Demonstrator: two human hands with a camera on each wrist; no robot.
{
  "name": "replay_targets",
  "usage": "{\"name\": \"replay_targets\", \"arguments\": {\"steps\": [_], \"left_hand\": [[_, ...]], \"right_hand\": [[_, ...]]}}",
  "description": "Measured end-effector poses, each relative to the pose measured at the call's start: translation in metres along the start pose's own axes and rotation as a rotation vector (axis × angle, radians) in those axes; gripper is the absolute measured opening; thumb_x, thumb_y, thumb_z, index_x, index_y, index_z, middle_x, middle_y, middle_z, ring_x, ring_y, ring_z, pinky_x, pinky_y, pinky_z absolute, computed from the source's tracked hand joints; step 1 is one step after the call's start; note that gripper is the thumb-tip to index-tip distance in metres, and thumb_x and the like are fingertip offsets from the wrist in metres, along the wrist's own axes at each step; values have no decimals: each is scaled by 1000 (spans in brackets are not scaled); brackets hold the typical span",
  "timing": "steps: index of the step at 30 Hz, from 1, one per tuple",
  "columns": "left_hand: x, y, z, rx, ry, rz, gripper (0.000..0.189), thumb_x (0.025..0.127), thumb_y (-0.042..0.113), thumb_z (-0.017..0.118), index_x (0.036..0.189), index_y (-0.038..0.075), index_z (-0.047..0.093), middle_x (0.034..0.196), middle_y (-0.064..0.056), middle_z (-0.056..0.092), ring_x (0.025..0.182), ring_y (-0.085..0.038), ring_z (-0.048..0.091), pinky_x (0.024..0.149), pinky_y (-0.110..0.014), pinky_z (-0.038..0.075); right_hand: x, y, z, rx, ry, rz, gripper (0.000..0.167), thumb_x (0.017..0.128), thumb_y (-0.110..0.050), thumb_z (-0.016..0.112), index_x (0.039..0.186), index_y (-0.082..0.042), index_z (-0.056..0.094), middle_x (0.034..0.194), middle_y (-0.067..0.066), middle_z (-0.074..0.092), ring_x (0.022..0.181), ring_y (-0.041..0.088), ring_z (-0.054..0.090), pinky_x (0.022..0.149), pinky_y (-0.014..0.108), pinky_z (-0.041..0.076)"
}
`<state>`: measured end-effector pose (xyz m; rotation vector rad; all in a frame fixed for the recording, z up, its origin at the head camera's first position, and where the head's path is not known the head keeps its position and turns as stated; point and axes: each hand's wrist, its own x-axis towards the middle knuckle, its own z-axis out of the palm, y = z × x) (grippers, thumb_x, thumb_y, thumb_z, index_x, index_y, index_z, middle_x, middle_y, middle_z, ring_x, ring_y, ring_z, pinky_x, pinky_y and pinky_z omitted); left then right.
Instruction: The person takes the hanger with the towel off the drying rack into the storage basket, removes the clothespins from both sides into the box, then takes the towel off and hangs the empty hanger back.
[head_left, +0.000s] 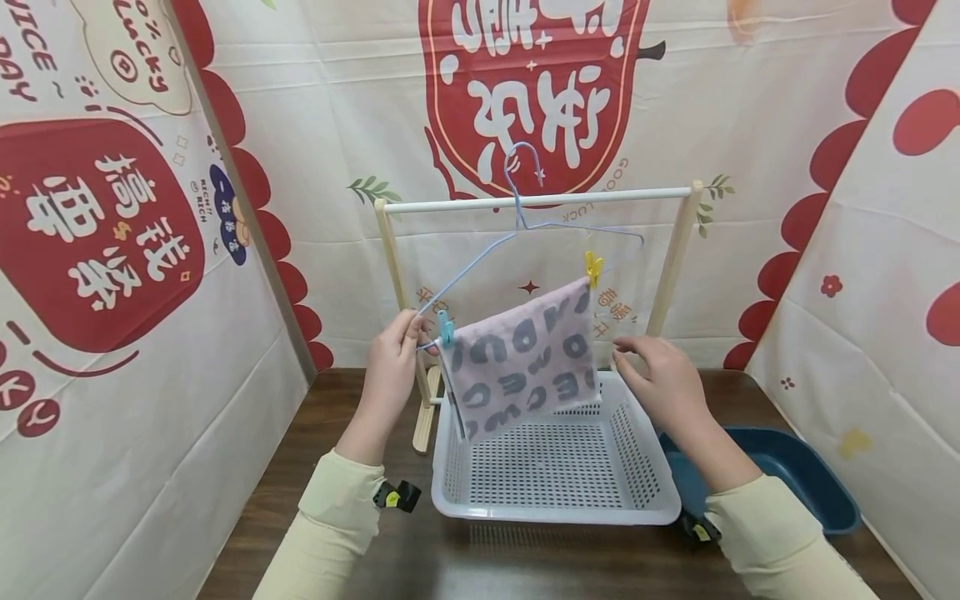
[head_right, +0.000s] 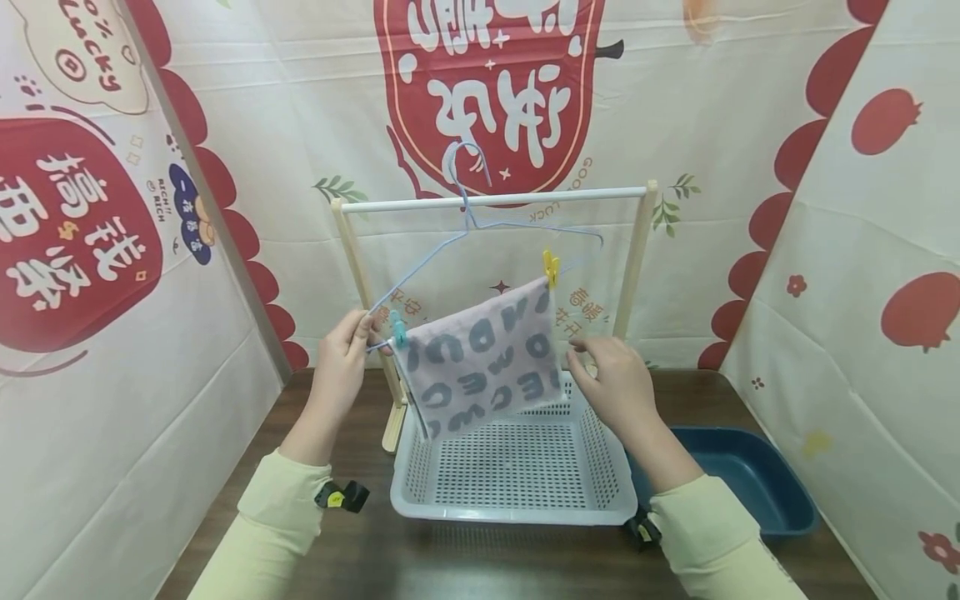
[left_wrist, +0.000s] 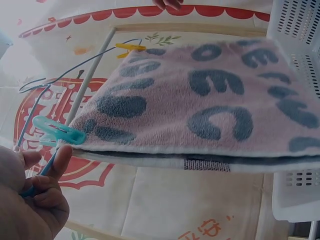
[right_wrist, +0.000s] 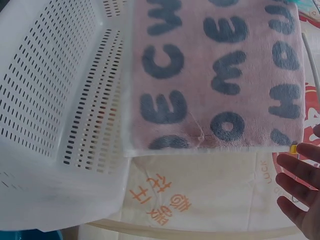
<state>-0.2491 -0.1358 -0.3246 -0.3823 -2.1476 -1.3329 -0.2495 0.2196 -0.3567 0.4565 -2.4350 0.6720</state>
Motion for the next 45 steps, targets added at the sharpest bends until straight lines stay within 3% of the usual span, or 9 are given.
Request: {"name": "replay_targets", "arguments": {"steps": [8,14,24,31,34,39,45], "left_hand": [[-15,-3,0,3,-40,4,24,104,22,47,89,7,58,67,-4,67,71,-23,67,68,-40,48],[-26,-1,0,-10,-69,18,23,104,19,48,87,7,58,66,-3,66,71,-23,67,69,-39,48],[-41,-6,2,-15,-94,-31,23,103,20,49,88,4,58,68,-6,68,71,-23,67,62,-33,46],[-51,-8,5,-32,-122,-55,20,103,21,50,87,12,58,67,3,65,68,-13,65,60,-31,43],[-56,-10,6,-29,-133,-55,21,103,23,50,87,12,59,67,5,65,70,-13,65,64,-31,46],[-62,-12,9,-15,-150,-56,22,102,24,51,86,11,59,64,7,64,69,-18,64,58,-29,40],[-68,-11,12,-25,-176,-76,22,102,27,52,86,13,59,65,6,65,69,-13,65,54,-28,37]], "right_hand": [[-2,2,-5,-18,43,-25,27,97,-20,60,117,-3,65,108,17,68,88,28,56,73,48,47],[-5,5,-6,-15,78,-26,27,95,-17,61,118,-2,64,111,19,67,95,32,56,81,53,47],[-6,12,-6,-1,146,-48,27,93,-13,64,118,-1,64,111,18,66,99,33,56,83,54,45],[-10,13,-8,9,137,-28,27,93,-12,64,117,-1,64,112,18,65,104,35,55,86,57,45],[-11,13,-8,12,130,-13,27,94,-13,62,118,-1,63,112,18,65,102,34,55,84,56,45],[-14,14,-9,26,108,9,28,95,-13,61,120,-2,63,115,18,64,104,33,54,86,58,44],[-17,20,-8,36,94,-37,28,90,-6,60,118,-3,64,116,17,65,108,34,54,89,59,43]]}}
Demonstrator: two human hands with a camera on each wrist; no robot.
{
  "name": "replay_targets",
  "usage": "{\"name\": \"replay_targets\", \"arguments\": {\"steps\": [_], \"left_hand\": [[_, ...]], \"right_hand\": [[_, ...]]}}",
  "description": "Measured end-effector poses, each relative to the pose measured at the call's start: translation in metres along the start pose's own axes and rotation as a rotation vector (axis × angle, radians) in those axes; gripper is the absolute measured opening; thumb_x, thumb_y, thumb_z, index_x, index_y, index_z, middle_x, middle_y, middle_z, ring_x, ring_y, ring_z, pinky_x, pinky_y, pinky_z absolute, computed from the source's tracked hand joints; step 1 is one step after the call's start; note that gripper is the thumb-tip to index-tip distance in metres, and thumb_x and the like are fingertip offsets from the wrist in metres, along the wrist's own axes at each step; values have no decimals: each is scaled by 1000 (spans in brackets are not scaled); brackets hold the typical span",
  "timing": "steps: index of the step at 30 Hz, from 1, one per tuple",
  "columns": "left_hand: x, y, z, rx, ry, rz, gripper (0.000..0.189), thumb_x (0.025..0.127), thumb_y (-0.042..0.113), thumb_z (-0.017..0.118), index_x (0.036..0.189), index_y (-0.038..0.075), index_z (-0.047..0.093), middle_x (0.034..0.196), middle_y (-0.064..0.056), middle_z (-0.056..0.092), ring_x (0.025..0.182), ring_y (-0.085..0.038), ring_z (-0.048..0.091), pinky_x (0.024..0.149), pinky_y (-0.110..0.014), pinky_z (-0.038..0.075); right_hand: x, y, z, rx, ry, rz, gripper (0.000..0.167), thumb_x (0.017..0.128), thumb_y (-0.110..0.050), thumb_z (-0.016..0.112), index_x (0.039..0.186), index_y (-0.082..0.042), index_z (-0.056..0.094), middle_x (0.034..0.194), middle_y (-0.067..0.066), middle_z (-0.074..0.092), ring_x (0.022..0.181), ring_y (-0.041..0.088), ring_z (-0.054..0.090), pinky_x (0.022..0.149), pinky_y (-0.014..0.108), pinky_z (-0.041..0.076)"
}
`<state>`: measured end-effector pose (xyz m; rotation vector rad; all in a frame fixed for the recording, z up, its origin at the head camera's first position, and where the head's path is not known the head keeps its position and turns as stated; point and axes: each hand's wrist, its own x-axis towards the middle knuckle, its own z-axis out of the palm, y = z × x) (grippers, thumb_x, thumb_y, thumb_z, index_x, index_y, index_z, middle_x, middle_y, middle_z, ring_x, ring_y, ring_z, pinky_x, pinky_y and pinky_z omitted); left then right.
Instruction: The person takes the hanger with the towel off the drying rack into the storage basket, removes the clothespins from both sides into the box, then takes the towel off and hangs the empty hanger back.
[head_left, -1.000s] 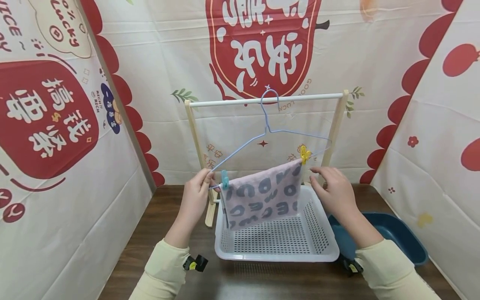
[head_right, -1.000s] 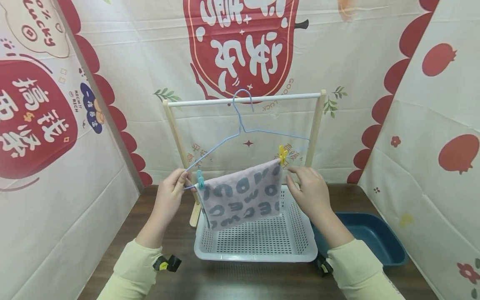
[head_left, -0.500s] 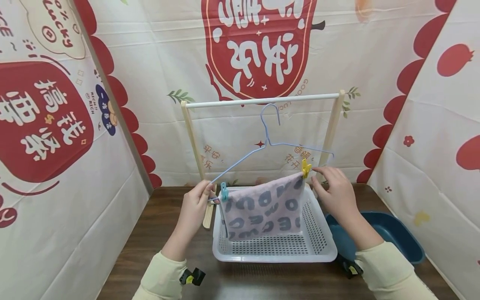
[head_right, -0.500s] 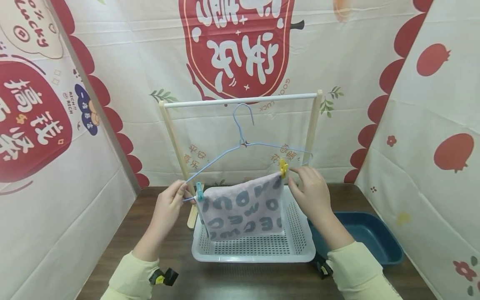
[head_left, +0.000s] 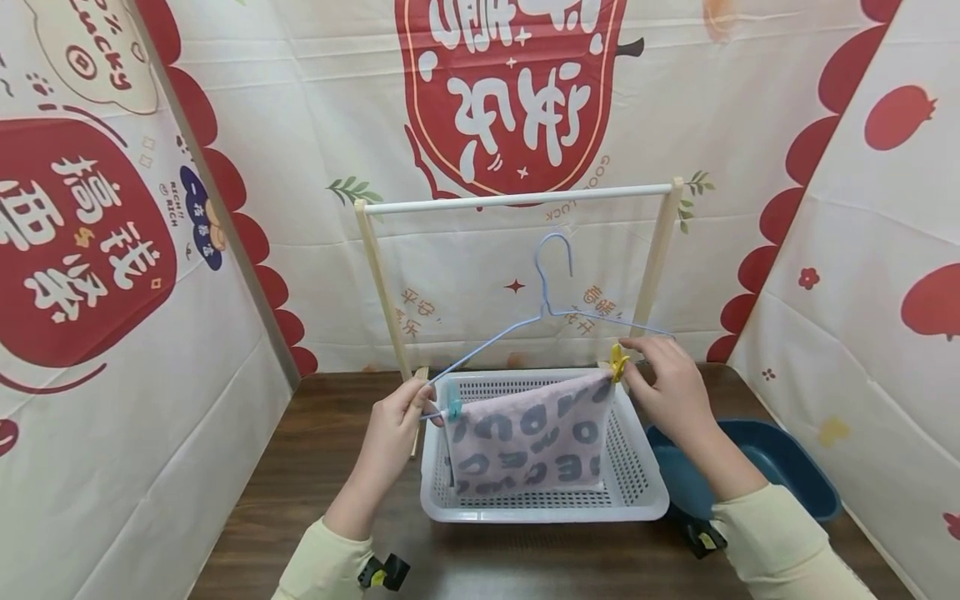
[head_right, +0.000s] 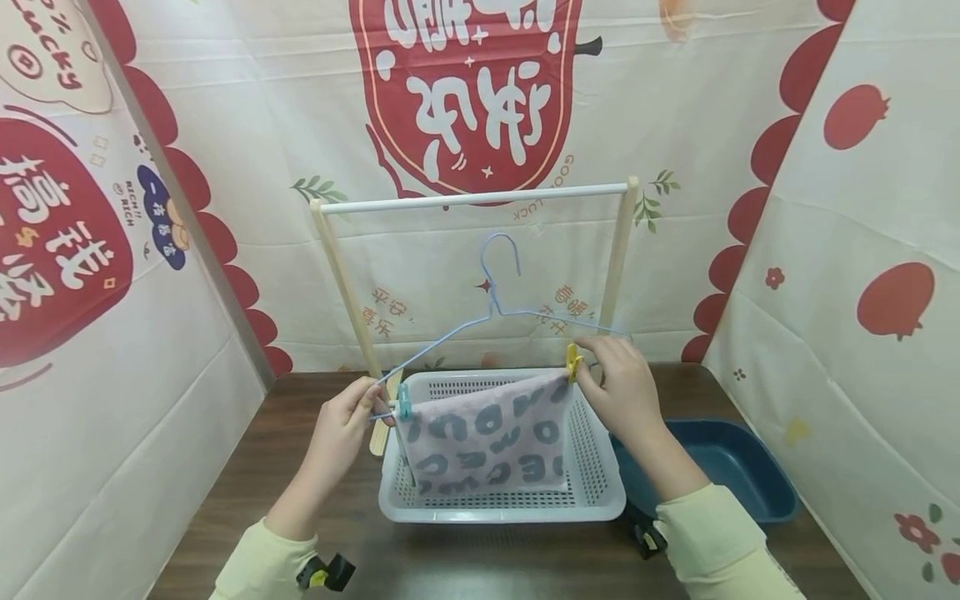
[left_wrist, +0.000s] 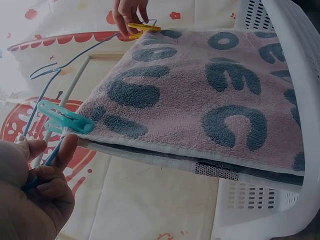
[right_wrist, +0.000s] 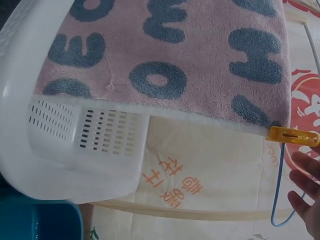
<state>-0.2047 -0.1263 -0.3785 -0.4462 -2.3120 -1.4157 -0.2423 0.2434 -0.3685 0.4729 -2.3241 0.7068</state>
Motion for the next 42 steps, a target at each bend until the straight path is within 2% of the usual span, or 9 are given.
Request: {"name": "replay_targets", "arguments": {"steps": [3,7,12,18,27,34,38,40,42], "left_hand": [[-1,0,2,4,-4,4,21,102,26,52,87,12,60,66,6,65,68,-12,65,51,-28,35],[-3,-1,4,7,0,17,22,102,24,52,88,10,61,67,6,65,66,-10,65,55,-28,40],[-5,-2,5,12,6,36,21,102,22,53,88,9,61,68,7,65,64,-6,65,61,-29,45],[-7,-2,6,9,3,39,20,102,21,53,89,8,62,72,5,64,64,-6,65,62,-29,45],[-6,-7,6,20,-10,17,23,103,28,49,88,14,59,64,8,65,67,-9,66,50,-28,36],[-7,-8,2,23,-17,-2,27,103,28,48,90,9,61,66,7,65,58,-6,61,46,-27,38],[-8,-8,-1,18,-9,-12,29,103,29,48,92,7,63,65,8,65,60,-7,60,60,-33,49],[-8,-8,-2,16,-7,-10,28,102,29,49,92,8,64,66,9,64,65,-8,63,71,-37,51],[-8,-9,-2,13,-6,-9,26,102,29,49,91,10,63,67,8,64,68,-8,65,74,-40,51]], "right_hand": [[-1,2,1,-2,-9,-30,30,87,-4,60,117,-3,64,116,17,65,108,34,54,91,60,41],[-2,4,2,-14,-28,-45,32,86,-3,59,117,-3,65,113,17,66,104,33,55,90,59,42],[-4,2,1,-9,-51,-28,32,87,-3,57,118,-3,65,110,17,67,101,32,56,87,57,44],[-7,3,0,0,-70,-18,33,88,-3,55,120,-3,65,109,16,67,102,31,56,86,56,45],[-9,7,-1,8,-55,-72,30,87,-3,58,116,-4,66,107,13,68,106,33,57,93,59,39],[-11,9,-5,-58,-88,-149,31,85,-5,62,115,-5,66,107,12,68,104,31,57,92,57,38],[-10,10,-8,-118,-127,-201,34,83,-8,68,116,-5,65,106,12,69,103,31,58,94,57,37],[-10,10,-8,-133,-142,-218,36,82,-9,70,117,-6,64,107,12,69,102,31,58,94,57,36],[-11,10,-9,-143,-154,-235,37,82,-9,72,119,-6,64,108,12,68,102,31,58,94,57,36]]}}
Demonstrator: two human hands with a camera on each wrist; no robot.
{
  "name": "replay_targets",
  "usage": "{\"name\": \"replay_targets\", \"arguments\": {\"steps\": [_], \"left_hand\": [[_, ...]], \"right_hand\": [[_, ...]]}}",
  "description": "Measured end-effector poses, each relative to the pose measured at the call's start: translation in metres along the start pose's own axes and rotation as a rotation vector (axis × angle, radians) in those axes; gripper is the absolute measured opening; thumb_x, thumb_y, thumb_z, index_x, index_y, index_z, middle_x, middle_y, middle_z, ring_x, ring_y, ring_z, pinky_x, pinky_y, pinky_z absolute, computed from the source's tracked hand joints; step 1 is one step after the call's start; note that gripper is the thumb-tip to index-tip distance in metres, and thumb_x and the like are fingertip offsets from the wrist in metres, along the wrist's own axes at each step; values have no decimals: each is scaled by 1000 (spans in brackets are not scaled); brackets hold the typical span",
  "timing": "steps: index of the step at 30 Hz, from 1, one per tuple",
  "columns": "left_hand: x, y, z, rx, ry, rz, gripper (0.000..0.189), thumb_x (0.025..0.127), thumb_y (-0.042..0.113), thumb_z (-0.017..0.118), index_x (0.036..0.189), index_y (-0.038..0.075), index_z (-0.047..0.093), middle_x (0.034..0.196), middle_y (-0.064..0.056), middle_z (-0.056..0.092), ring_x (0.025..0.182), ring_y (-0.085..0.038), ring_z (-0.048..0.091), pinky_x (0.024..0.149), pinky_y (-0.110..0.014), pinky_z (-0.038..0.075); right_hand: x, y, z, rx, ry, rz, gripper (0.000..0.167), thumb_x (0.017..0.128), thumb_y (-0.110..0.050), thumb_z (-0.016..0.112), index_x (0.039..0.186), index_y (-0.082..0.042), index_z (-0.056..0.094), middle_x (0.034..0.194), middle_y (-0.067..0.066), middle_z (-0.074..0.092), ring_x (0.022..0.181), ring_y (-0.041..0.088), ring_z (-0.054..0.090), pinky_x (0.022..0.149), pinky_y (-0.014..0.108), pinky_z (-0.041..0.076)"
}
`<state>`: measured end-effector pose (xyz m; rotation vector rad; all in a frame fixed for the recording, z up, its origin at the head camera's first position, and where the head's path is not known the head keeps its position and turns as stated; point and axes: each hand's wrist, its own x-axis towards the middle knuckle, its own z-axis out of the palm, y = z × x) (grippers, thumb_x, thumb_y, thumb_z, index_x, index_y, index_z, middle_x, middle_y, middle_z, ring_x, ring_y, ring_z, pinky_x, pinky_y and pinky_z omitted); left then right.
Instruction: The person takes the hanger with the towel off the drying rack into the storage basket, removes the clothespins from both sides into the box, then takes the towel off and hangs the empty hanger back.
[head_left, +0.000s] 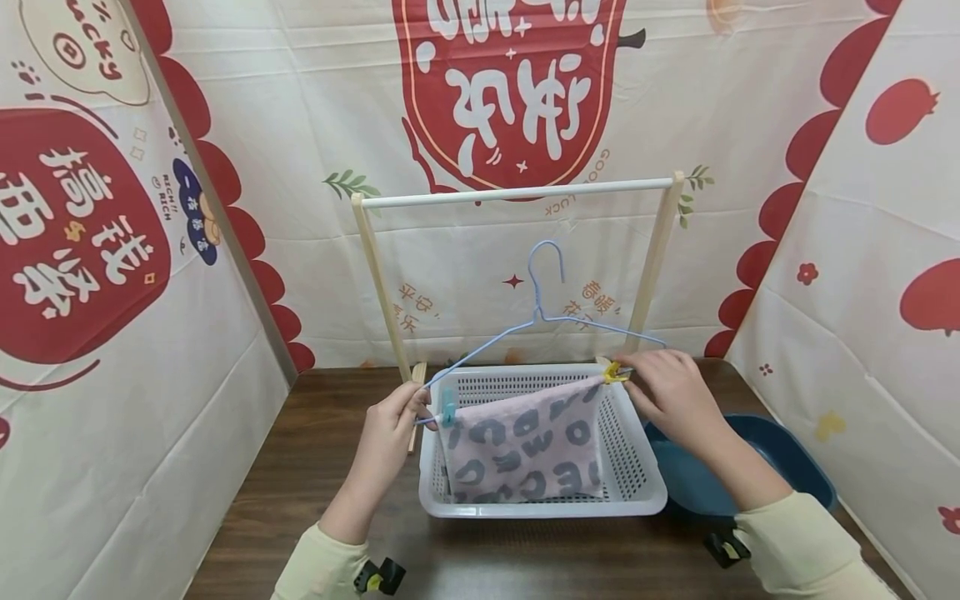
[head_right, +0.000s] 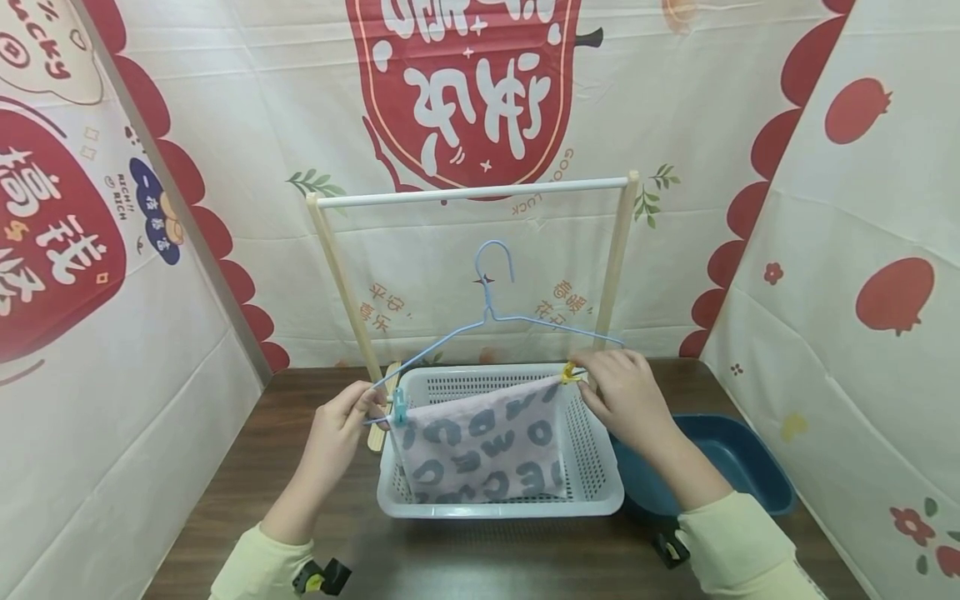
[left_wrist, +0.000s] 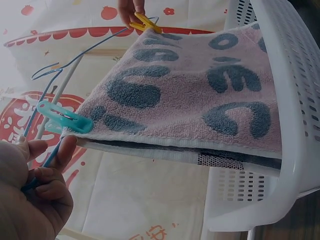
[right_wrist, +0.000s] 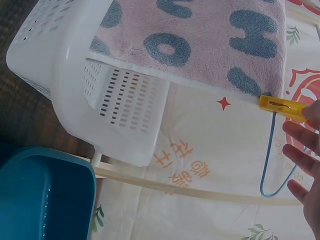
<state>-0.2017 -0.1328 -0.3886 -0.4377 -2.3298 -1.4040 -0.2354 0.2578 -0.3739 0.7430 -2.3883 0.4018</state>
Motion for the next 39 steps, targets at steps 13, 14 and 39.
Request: {"name": "replay_targets", "arguments": {"steps": [13,14,39], "left_hand": [[1,-3,-1,4,11,22,21,102,24,51,88,12,62,68,7,64,66,-7,64,70,-35,52],[1,-4,-1,6,11,26,21,102,23,51,88,11,62,68,7,64,66,-7,64,70,-35,52],[5,0,-8,28,-4,10,18,102,22,52,94,12,64,81,1,66,70,-9,66,70,-39,51]], "right_hand": [[-4,4,5,-33,35,-70,36,95,-33,64,116,-4,65,105,14,69,98,31,61,96,56,35],[-4,4,5,-32,45,-77,42,98,-40,55,115,-3,65,104,14,70,97,31,61,96,56,35],[-9,2,1,102,177,-198,56,102,-48,37,105,-2,69,97,9,70,88,24,66,96,6,30]]}}
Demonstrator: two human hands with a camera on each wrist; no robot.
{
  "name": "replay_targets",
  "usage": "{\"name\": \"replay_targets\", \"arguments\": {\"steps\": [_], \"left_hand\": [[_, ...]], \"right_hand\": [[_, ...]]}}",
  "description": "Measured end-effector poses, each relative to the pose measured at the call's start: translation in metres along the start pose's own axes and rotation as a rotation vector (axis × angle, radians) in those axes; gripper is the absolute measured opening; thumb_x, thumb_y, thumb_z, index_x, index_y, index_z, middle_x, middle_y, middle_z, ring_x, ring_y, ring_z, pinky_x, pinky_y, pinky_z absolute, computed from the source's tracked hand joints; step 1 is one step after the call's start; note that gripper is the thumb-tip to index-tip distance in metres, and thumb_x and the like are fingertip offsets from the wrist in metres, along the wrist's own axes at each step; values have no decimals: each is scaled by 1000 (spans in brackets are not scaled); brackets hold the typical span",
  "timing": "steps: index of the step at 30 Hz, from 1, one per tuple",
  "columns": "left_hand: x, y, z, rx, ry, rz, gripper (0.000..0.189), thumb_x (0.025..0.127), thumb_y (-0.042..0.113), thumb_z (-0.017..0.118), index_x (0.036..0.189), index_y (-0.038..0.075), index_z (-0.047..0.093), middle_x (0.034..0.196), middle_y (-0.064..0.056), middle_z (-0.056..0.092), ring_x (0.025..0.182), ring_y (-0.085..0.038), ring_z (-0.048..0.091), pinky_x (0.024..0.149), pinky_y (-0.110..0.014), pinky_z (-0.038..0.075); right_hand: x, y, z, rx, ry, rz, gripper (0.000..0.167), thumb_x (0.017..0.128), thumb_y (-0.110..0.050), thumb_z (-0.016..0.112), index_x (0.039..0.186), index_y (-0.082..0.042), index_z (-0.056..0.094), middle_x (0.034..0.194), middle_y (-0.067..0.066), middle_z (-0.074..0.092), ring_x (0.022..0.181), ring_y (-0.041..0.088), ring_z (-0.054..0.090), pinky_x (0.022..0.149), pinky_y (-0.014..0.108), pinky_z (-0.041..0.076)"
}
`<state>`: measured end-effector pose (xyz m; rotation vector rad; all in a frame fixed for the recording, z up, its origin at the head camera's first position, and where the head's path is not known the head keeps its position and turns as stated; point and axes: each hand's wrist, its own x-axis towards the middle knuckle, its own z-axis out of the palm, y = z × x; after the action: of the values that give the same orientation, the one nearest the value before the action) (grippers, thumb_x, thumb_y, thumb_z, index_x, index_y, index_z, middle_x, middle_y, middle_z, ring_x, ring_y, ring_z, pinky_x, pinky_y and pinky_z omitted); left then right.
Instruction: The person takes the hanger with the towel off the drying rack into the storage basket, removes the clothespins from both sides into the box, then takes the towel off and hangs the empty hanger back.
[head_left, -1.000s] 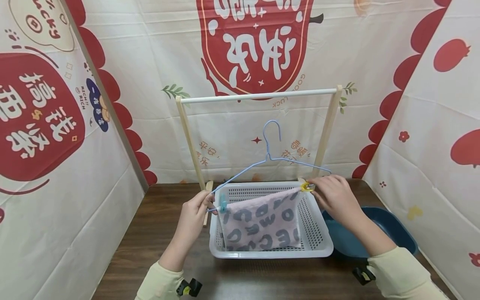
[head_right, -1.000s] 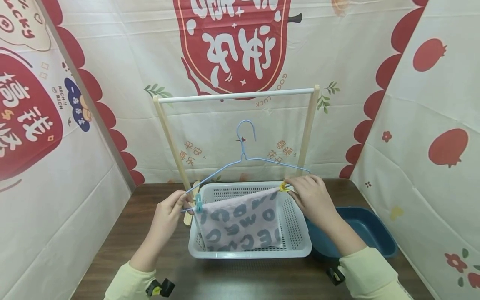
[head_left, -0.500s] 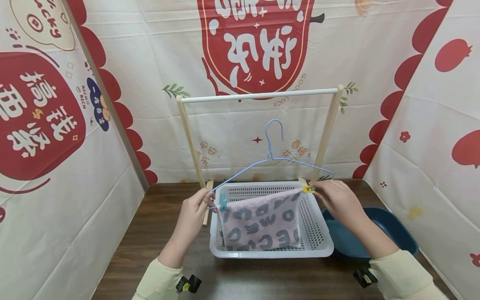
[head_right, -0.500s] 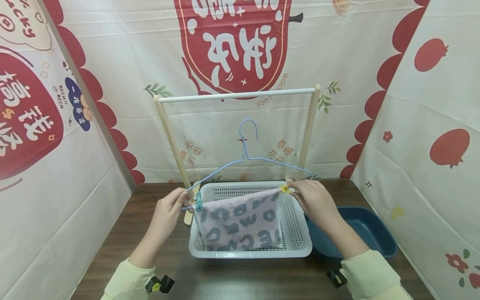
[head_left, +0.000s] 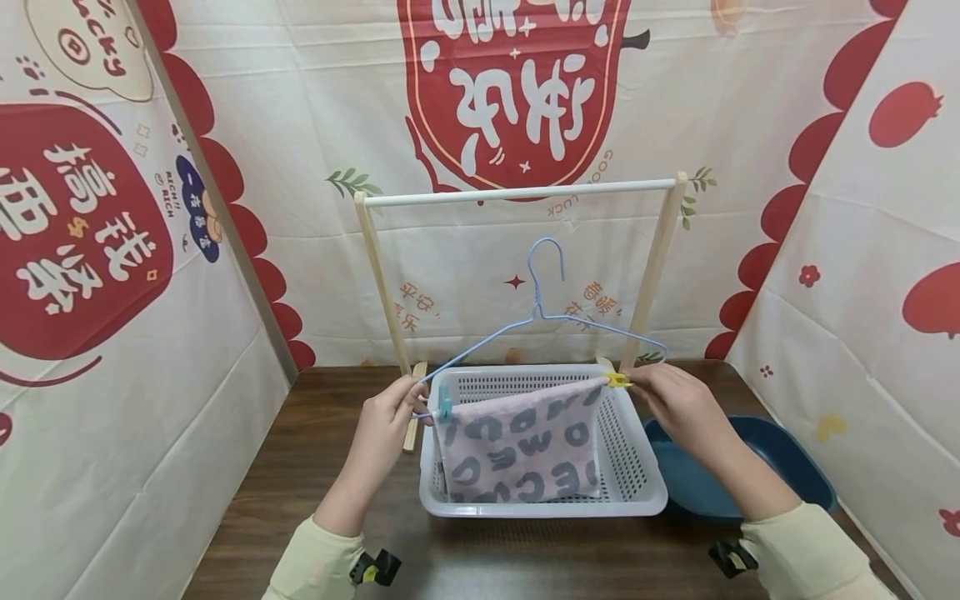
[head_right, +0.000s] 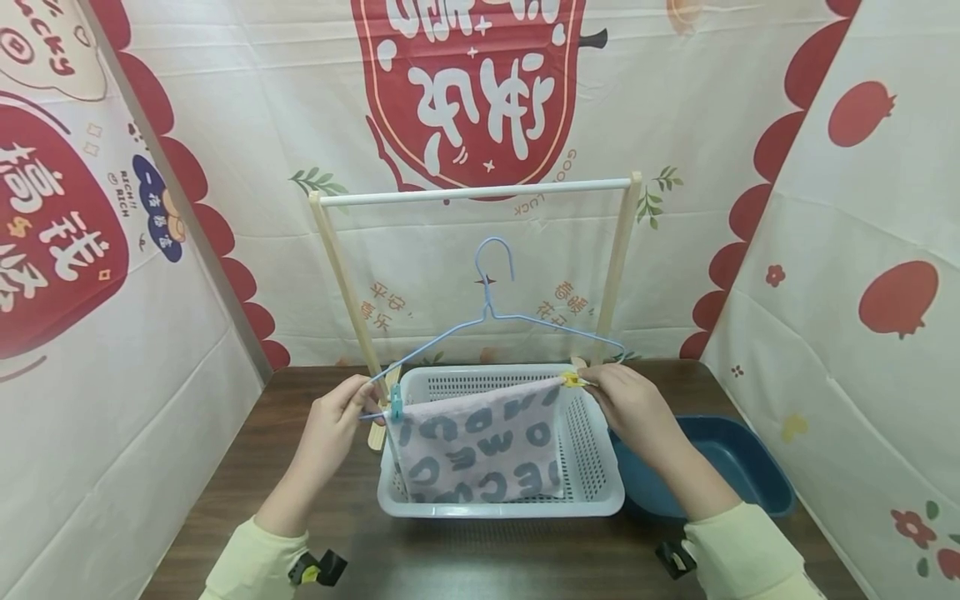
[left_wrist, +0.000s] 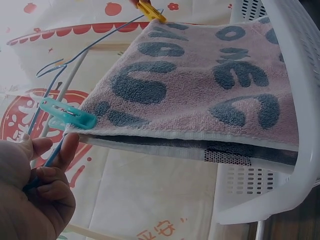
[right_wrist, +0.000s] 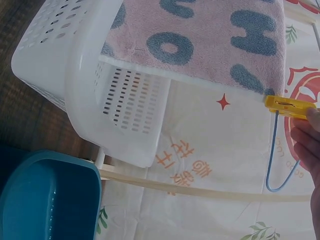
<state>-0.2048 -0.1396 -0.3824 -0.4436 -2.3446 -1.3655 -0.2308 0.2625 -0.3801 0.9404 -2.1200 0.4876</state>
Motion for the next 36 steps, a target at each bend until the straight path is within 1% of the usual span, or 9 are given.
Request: {"name": "replay_targets", "arguments": {"steps": [8,14,19,26,29,31,33,34,36], "left_hand": [[-1,2,0,-13,-3,-28,16,102,20,53,95,11,64,78,0,67,69,-10,66,74,-41,51],[-1,1,1,-3,2,-17,15,101,19,53,96,10,64,77,0,67,70,-11,66,75,-42,51],[-1,1,0,8,38,4,17,102,19,52,93,10,64,72,3,67,70,-14,67,72,-40,51],[-1,1,-1,-14,92,27,18,101,20,53,90,10,63,67,5,64,65,-10,66,70,-35,52],[-2,1,-2,-18,101,34,19,101,20,53,89,10,62,67,2,64,66,-12,66,69,-34,52],[-2,1,-3,-21,106,33,19,101,21,53,88,10,62,68,0,65,67,-16,67,69,-34,51],[-2,1,-4,-26,110,32,20,101,21,53,88,9,62,68,-2,65,67,-20,67,69,-34,50],[-2,1,-4,-28,112,32,20,101,21,53,88,9,62,68,-3,65,68,-21,67,68,-34,50],[-3,1,-5,-25,115,31,21,101,21,52,89,7,62,67,-1,65,67,-21,67,68,-33,50]], "right_hand": [[0,-3,-5,-16,22,-12,56,102,-47,37,103,-2,71,96,10,71,87,26,67,97,7,30],[0,-5,-11,-35,31,2,57,102,-47,37,102,-2,71,96,11,72,87,27,67,97,8,29],[-2,-4,-18,-68,37,8,57,102,-47,37,102,-1,71,96,12,71,87,28,67,97,8,29],[-14,2,-18,-75,-6,77,59,102,-49,36,106,0,69,100,12,70,91,26,65,95,4,28],[-23,3,-17,-71,-23,116,56,102,-48,38,107,0,68,101,11,69,91,24,64,94,3,27],[-29,4,-17,-71,-36,147,42,101,-38,50,109,-1,67,102,10,69,92,23,64,93,3,28],[-35,4,-16,-77,-46,186,25,95,-22,65,110,-2,67,103,9,69,93,22,64,92,2,27],[-37,4,-16,-79,-49,206,24,90,-12,72,110,-2,67,103,8,69,93,22,63,92,2,27],[-42,4,-16,-85,-51,236,37,76,4,79,110,-2,67,102,9,69,93,23,63,92,2,27]]}}
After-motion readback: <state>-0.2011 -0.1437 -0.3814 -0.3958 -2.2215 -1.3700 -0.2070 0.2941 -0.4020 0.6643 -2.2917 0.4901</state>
